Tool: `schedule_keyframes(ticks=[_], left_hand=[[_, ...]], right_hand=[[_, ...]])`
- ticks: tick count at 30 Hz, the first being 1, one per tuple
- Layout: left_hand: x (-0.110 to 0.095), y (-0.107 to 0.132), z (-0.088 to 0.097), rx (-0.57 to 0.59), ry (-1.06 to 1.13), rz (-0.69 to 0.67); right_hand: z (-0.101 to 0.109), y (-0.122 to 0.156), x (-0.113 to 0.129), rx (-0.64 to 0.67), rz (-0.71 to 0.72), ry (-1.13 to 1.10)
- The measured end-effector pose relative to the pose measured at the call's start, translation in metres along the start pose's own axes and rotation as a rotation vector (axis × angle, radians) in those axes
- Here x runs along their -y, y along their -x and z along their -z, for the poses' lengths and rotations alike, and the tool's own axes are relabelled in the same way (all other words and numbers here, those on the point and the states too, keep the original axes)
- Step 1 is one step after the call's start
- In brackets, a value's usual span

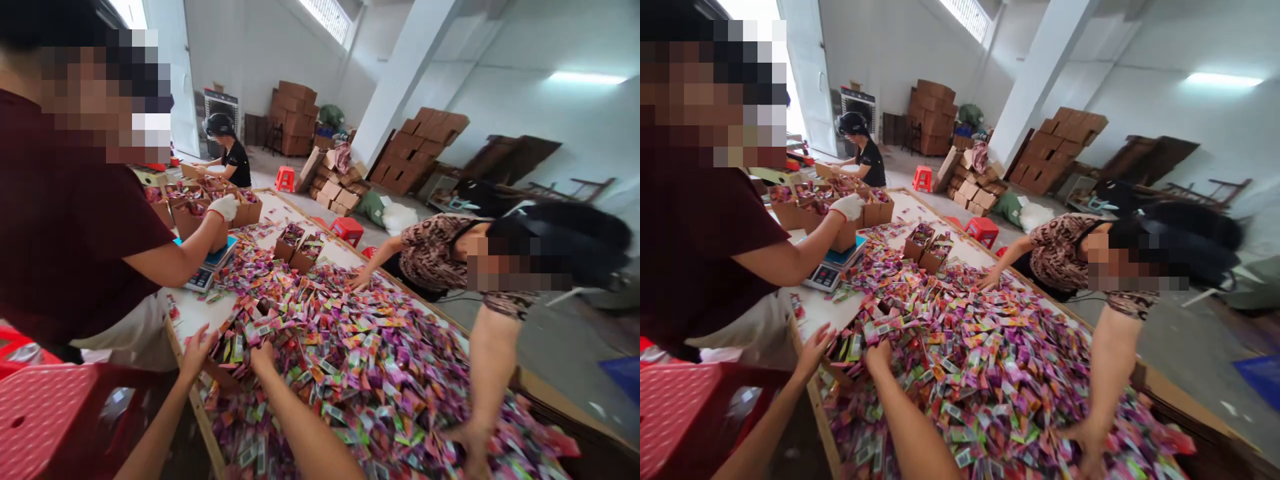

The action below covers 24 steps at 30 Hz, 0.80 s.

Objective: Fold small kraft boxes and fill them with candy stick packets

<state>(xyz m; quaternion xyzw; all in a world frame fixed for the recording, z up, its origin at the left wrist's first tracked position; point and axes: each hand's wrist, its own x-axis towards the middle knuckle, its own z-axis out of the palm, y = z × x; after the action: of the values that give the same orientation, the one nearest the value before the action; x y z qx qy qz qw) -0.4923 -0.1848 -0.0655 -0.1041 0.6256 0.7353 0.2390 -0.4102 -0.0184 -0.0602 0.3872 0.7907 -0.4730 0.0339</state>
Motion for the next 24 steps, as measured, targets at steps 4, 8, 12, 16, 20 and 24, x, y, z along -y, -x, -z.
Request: schedule_keyframes(ticks=[4, 8, 12, 16, 20, 24], left_hand=[[-0.014, -0.01, -0.008, 0.396, -0.879, -0.52], [-0.001, -0.029, -0.023, 0.623, -1.287, -0.582], [-0.001, -0.047, -0.035, 0.635, -1.399, -0.55], [-0.025, -0.034, -0.043, 0.511, -1.441, -0.564], [-0.017, 0.029, -0.054, 0.288, -1.414, -0.638], [0.05, 0.088, -0.086, 0.344, -1.434, -0.593]], right_hand=[[-0.053, 0.002, 0.006, 0.127, -0.051, -0.102], [-0.047, 0.002, -0.005, 0.247, -0.001, -0.209], [-0.001, 0.027, -0.047, 0.23, 0.046, -0.219], [0.054, 0.084, -0.113, 0.054, 0.043, -0.153], [0.097, 0.156, -0.191, -0.051, 0.011, -0.119], [0.109, 0.227, -0.266, -0.104, -0.077, -0.156]])
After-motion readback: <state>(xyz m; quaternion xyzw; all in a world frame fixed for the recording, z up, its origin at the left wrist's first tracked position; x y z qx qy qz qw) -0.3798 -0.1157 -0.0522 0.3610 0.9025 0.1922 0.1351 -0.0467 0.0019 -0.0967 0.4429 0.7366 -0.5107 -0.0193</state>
